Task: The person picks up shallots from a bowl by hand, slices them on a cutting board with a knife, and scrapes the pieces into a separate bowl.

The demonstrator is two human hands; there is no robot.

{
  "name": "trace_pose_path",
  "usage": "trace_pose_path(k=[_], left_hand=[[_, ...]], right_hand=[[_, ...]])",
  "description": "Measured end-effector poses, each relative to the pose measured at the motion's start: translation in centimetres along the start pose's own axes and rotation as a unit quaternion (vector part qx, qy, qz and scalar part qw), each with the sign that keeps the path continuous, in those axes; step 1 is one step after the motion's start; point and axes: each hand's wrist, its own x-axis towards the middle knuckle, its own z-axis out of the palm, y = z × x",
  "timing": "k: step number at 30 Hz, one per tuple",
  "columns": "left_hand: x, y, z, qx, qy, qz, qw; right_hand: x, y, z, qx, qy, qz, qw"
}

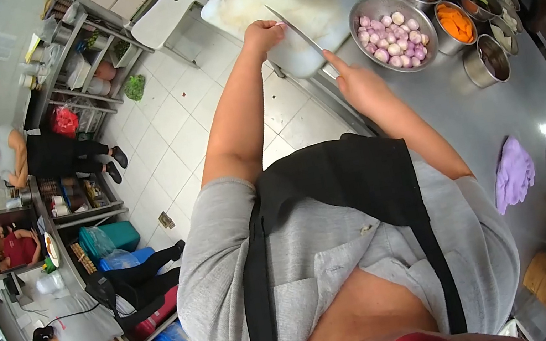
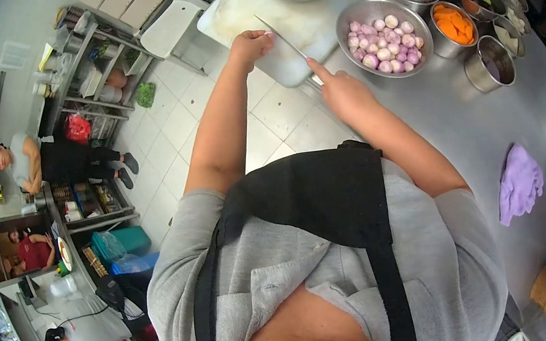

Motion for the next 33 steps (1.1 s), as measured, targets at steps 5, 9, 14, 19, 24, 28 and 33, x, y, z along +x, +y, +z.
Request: trace_pose_path(k=[5,9,14,19,24,28,33], left_hand=[[-0.3,0.5,-0.3,-0.059,-0.028,-0.021,0.998],[-0.2,0.5,-0.3,-0.059,-0.034,-0.024,0.997],[-0.7,0.6,0.1,-0.053,-0.019,-0.003,0.998],[-0.3,0.2,0.4,-0.018,0.012,-0.011,1.000],[0.2,-0.1,0.1,-0.053,-0.013,-0.028,0.998],[0.3,0.1,-0.1,-0.059,-0.015,-0.030,0.998],[0.8,-0.2,0.2,-0.049,-0.013,-0.034,0.998]], right_hand=[[-1.9,-0.4,-1.0,0.012,-0.009,-0.003,1.000],[-2.4,-0.5,-1.3,0.028,-0.017,-0.006,0.999],[1.4,0.1,1.2,0.013,0.000,-0.017,1.000],[3.1,-1.1,-0.1,-0.001,-0.008,-0.016,1.000],[-1.9,-0.4,-1.4,0.042,-0.009,-0.022,0.999],[-3.5,-1.1,-2.6,0.009,-0.041,-0.008,0.999],[-3.6,-1.6,-3.3,0.009,-0.056,0.003,0.998]])
